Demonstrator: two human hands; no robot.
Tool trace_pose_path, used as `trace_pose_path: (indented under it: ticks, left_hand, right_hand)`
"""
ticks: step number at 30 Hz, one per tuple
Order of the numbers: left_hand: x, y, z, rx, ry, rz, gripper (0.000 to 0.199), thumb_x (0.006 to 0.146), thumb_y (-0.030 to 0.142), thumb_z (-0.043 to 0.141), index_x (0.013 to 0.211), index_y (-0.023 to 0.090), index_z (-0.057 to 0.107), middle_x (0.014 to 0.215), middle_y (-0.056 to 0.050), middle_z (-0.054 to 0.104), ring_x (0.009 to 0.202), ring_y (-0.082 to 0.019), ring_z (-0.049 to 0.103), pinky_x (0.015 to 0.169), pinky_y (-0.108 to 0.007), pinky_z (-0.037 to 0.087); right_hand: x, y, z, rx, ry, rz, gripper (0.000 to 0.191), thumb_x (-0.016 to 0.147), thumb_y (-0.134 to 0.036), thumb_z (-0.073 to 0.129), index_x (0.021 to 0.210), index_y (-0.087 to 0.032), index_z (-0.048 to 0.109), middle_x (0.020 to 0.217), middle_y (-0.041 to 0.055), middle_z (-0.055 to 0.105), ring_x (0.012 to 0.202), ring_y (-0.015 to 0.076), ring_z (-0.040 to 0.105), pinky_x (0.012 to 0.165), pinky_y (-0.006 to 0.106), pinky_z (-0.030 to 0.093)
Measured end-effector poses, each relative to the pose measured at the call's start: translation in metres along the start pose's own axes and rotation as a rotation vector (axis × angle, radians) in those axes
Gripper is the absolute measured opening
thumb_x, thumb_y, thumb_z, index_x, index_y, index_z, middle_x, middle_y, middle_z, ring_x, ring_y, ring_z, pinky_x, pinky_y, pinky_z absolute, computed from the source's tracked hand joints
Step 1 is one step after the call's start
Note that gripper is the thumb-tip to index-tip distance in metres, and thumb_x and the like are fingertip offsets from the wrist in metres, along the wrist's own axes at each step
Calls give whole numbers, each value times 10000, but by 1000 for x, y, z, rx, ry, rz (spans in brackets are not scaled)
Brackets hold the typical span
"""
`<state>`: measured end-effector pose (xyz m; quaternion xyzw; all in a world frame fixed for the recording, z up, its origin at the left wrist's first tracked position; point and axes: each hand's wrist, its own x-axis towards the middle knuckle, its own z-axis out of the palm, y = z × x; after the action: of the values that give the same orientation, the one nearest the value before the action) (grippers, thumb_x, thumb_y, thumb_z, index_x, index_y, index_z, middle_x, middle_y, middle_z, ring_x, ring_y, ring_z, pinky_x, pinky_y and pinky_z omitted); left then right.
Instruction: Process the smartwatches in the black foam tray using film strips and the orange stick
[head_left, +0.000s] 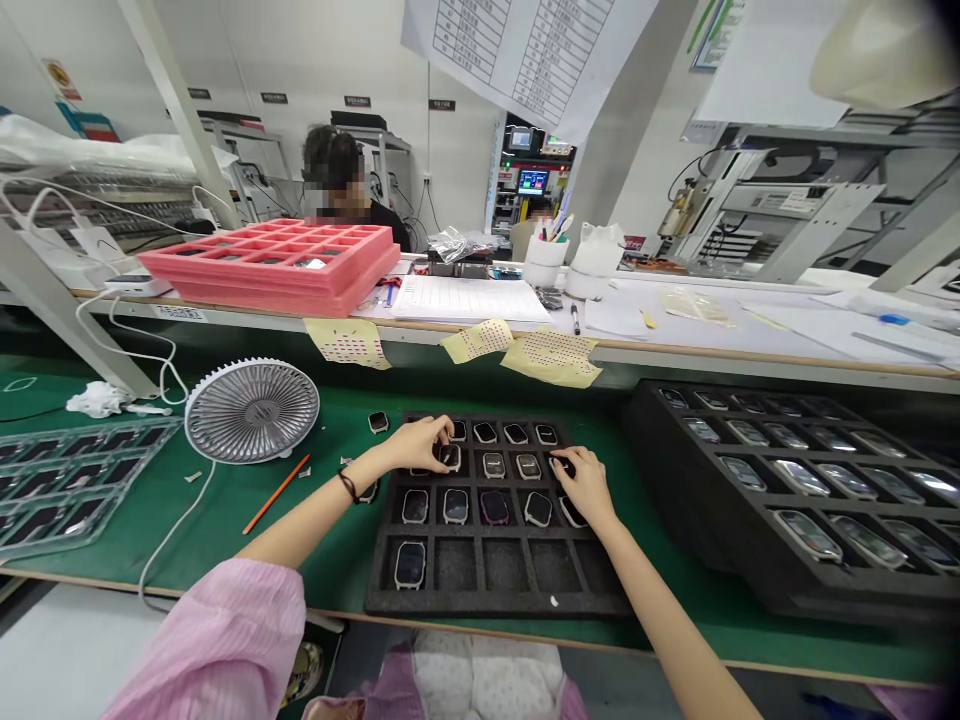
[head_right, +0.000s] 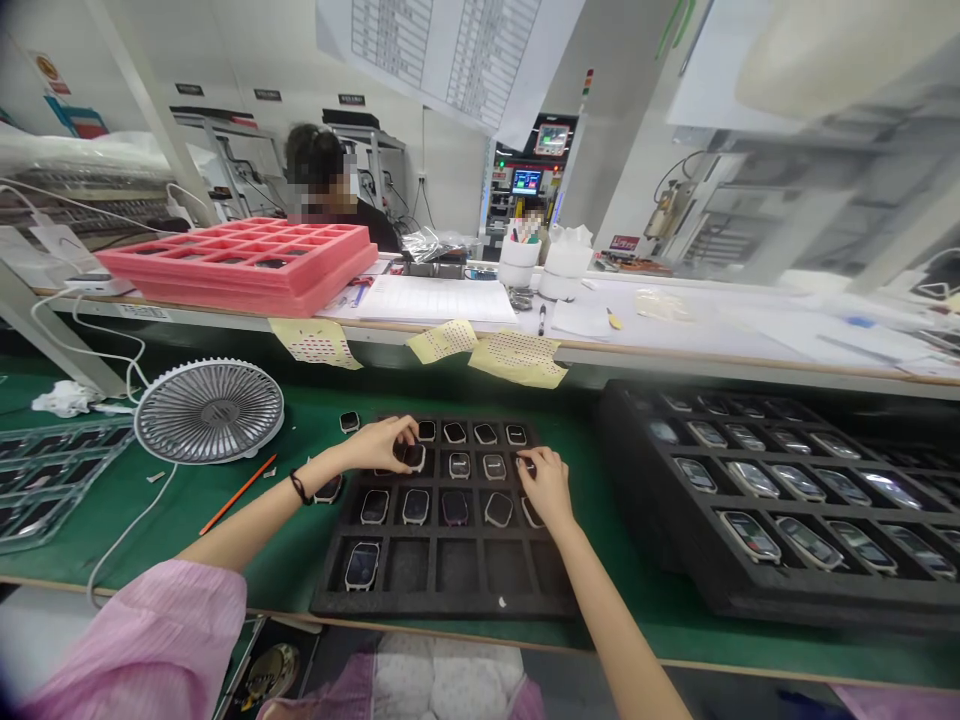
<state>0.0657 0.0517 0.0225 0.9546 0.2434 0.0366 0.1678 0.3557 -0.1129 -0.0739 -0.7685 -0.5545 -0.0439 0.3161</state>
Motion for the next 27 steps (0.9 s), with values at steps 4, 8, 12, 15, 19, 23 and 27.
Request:
trace_pose_path:
  ticks: [4,8,12,15,19,23,27]
  left_hand:
    - [-24,-11,-14,39,49,-110,414,671,374,676,1001,227,474,998,-13,638,971,-199,594,731,-251,456]
    - [-36,-13,-10,172,-62,-134,396,680,290,647,1045,216,513,1009,-40,646,933,-219,611,684,-257,459]
    - [-27,-3,-1,373,-121,-131,469,687,257,663,1130,192,524,996,-107,657,921,-274,630,682,-289,470]
    - [-14,5,2,438,-154,-157,496,692,257,694,1146,154,522,927,-142,676,849,-300,654,677,-316,475]
    - [-4,6,5,442,-175,-148,542,658,258,742,1142,151,524,880,-131,689,791,-294,664,655,-303,467]
    - [-8,-4,1,411,-154,-90,478,688,338,711,1115,192,556,874,-90,683,766,-259,658,636,-272,443]
    - [-22,-7,-14,342,-16,-58,394,720,412,656,1066,233,596,821,-32,666,750,-209,643,613,-228,415]
  right_hand:
    - [1,2,0,21,-1,-7,251,861,-317,435,941,-222,653,945,73,620,934,258,557,794,389,392]
    - [1,3,0,37,-13,-1,264,865,-332,432,940,-221,659,948,68,620,940,254,557,826,401,388]
    - [0,4,0,47,-15,-17,285,876,-323,407,934,-220,666,937,71,617,913,249,561,817,398,394]
    - [0,5,0,46,-12,-20,285,876,-321,407,946,-222,665,940,75,616,919,254,562,811,393,395]
    - [0,4,-1,55,-18,-11,279,871,-325,413,939,-226,666,947,78,619,934,263,563,817,399,392]
    - [0,3,-2,74,-21,-12,278,861,-326,421,936,-219,667,947,82,625,929,268,566,826,410,390]
    - [0,4,-1,72,-12,-22,270,861,-322,425,924,-226,669,933,79,626,907,264,570,817,409,391]
